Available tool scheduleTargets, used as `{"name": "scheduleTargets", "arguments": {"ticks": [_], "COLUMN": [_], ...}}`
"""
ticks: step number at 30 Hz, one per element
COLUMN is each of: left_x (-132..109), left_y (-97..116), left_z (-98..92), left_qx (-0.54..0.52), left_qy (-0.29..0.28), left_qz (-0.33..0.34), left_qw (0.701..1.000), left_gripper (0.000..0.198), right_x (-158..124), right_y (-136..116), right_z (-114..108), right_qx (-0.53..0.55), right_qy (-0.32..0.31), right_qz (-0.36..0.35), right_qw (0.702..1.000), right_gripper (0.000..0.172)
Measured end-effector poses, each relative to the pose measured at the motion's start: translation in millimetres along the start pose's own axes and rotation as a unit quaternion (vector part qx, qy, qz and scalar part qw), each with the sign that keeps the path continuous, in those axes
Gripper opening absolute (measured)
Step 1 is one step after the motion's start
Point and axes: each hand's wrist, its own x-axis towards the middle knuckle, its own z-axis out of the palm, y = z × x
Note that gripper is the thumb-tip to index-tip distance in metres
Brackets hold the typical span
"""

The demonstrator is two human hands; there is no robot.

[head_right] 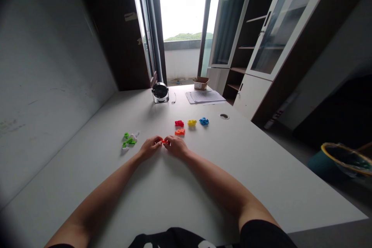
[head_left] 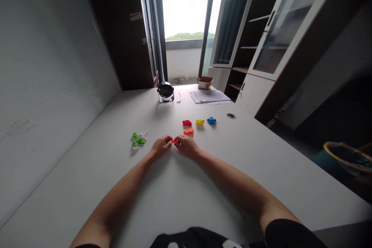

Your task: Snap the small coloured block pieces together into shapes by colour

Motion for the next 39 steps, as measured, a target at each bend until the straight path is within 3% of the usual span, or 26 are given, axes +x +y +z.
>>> {"name": "scheduleTargets", "arguments": {"ticks": [10, 39], "left_x": [1.2, 0.7], "left_y": [-4.8, -1.1], "left_z": [1.8, 0.5], "left_qx": [-0.004, 0.001], "left_qy": [0.003, 0.008], "left_qz": [0.024, 0.015], "left_qw": [1.0, 1.0], "left_gripper": [0.023, 0.022], "right_x": [-0.1, 0.9], "right_y": [-0.3, 1.7], "right_z": [-0.2, 2.4], "right_qx": [-0.001, -0.006], "right_qy": [0.001, 0.003], "right_qz": [0.001, -0.005], "right_qw": [1.0, 1.0], "right_gripper": [0.013, 0.012]}}
